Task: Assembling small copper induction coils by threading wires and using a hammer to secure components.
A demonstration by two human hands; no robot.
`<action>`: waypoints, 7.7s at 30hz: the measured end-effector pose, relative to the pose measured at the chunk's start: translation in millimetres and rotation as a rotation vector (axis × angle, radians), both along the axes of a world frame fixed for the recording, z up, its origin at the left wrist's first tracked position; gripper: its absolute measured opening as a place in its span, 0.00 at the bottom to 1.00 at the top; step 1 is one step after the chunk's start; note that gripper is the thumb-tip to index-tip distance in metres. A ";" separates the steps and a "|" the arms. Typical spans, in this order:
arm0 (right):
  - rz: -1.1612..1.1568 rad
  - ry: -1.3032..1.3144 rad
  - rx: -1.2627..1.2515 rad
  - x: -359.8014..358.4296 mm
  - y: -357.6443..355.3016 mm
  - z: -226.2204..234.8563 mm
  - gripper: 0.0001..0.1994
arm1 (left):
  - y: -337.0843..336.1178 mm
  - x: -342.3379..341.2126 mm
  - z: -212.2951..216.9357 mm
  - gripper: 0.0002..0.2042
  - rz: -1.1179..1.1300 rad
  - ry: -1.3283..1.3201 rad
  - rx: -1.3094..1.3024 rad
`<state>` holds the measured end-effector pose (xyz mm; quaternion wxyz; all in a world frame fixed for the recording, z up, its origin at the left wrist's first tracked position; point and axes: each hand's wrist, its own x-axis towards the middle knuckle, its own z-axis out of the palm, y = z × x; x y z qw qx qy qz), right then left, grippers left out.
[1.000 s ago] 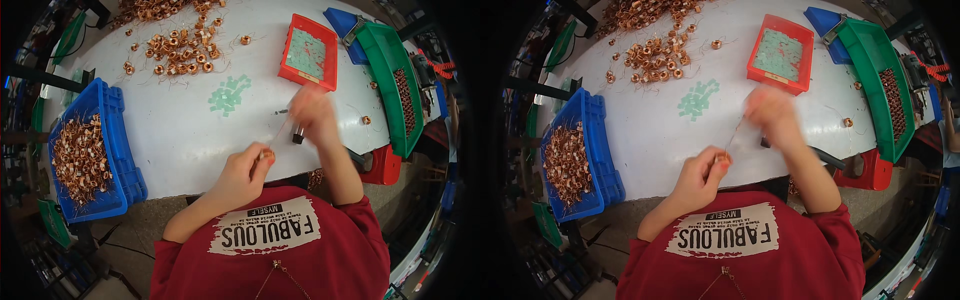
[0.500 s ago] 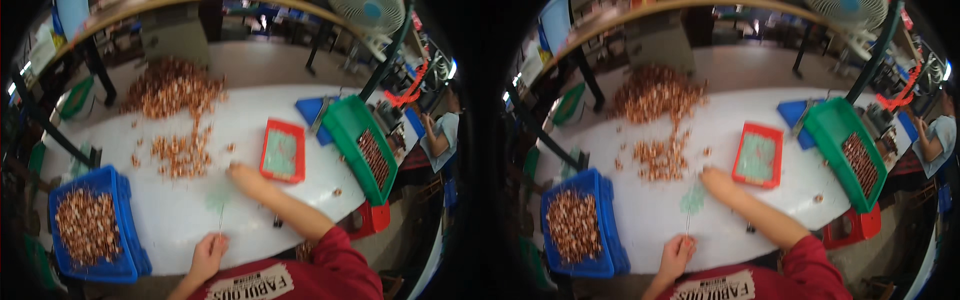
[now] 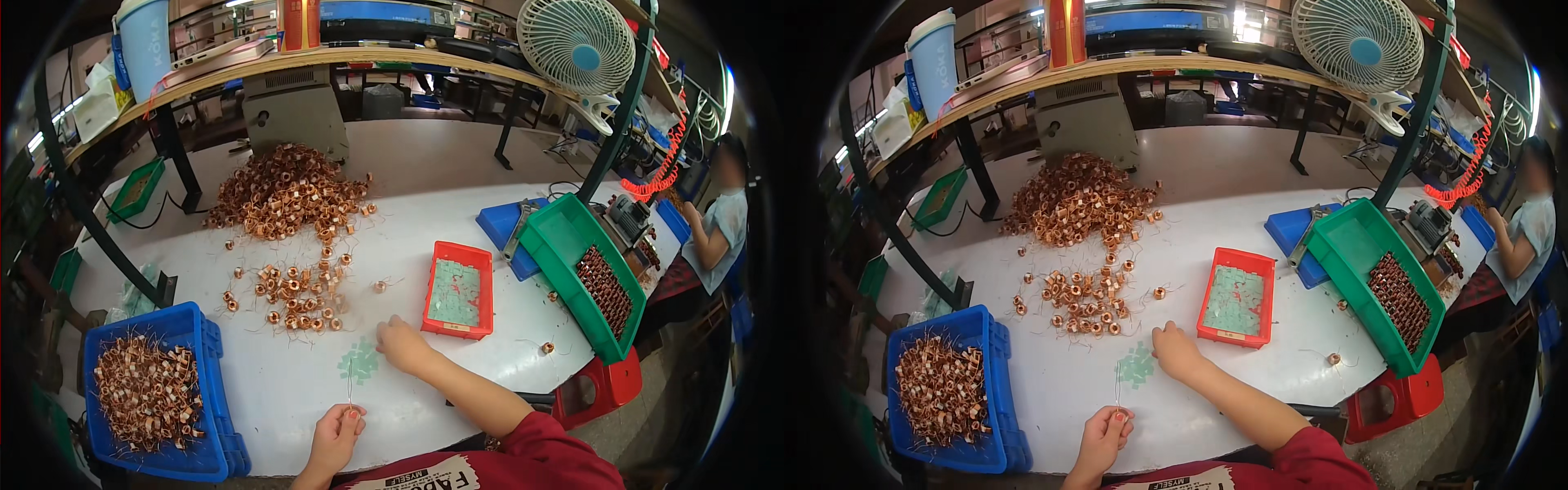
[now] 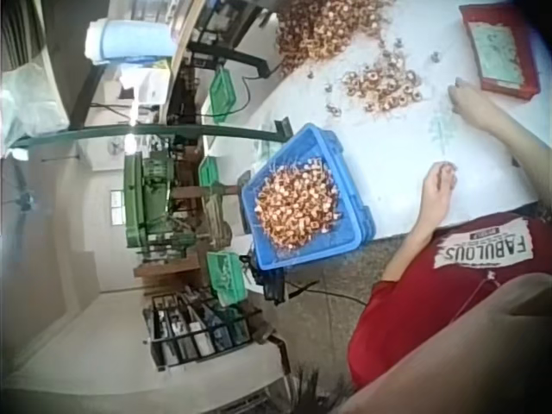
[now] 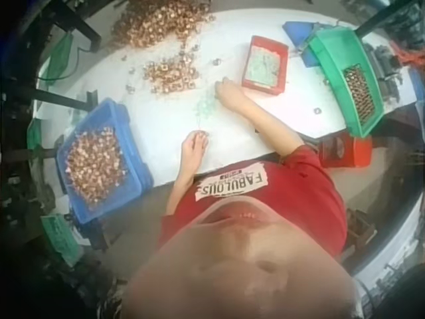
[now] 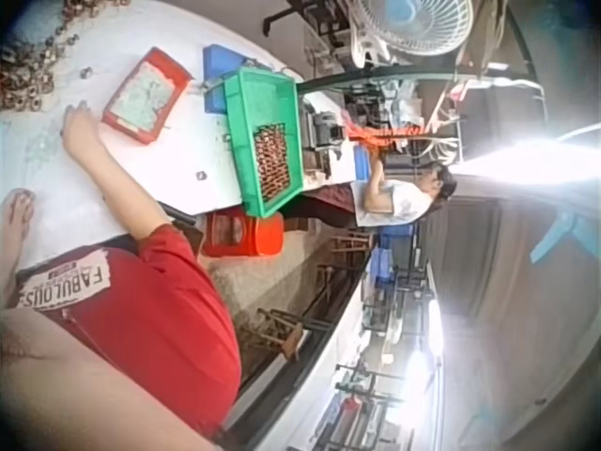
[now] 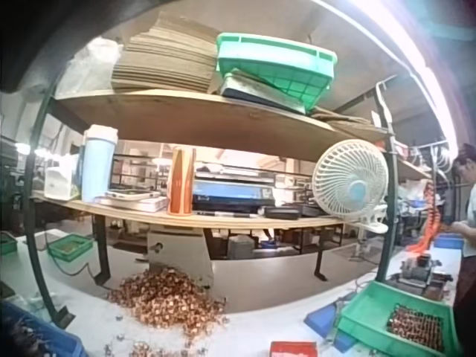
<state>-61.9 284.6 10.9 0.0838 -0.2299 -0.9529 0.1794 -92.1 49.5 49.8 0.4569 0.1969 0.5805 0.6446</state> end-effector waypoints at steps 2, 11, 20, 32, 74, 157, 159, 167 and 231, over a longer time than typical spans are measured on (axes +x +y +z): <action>-0.028 -0.092 -0.080 -3.2 0.2 6.0 0.07 | 1.1 0.1 1.4 0.09 0.009 -0.014 -0.014; -0.086 0.025 -0.047 4.1 -7.0 9.8 0.06 | 3.2 2.0 4.2 0.09 0.024 -0.064 -0.020; 0.023 0.262 -0.417 35.1 -21.5 57.3 0.04 | 5.4 -1.8 -3.5 0.12 -0.026 -0.323 0.016; 0.052 0.347 -0.599 90.2 -73.7 96.6 0.06 | 11.7 3.0 9.4 0.12 -0.135 -0.301 0.005; 0.217 0.343 0.014 94.8 -102.7 57.0 0.11 | 14.6 23.3 -5.7 0.10 -0.120 -0.129 0.040; 0.505 -0.063 -0.065 140.2 -136.6 40.8 0.24 | -117.0 70.1 -104.8 0.05 0.406 -1.193 0.726; 0.519 -0.053 -0.061 138.0 -137.5 41.3 0.24 | -116.2 70.2 -104.8 0.05 0.414 -1.197 0.721; 0.403 -0.557 0.045 117.3 -151.2 59.7 0.10 | -115.0 68.5 -101.6 0.05 0.418 -1.203 0.694; -0.140 -0.018 -0.165 234.6 -57.1 40.4 0.13 | -91.0 -90.5 117.7 0.07 0.439 1.534 -0.363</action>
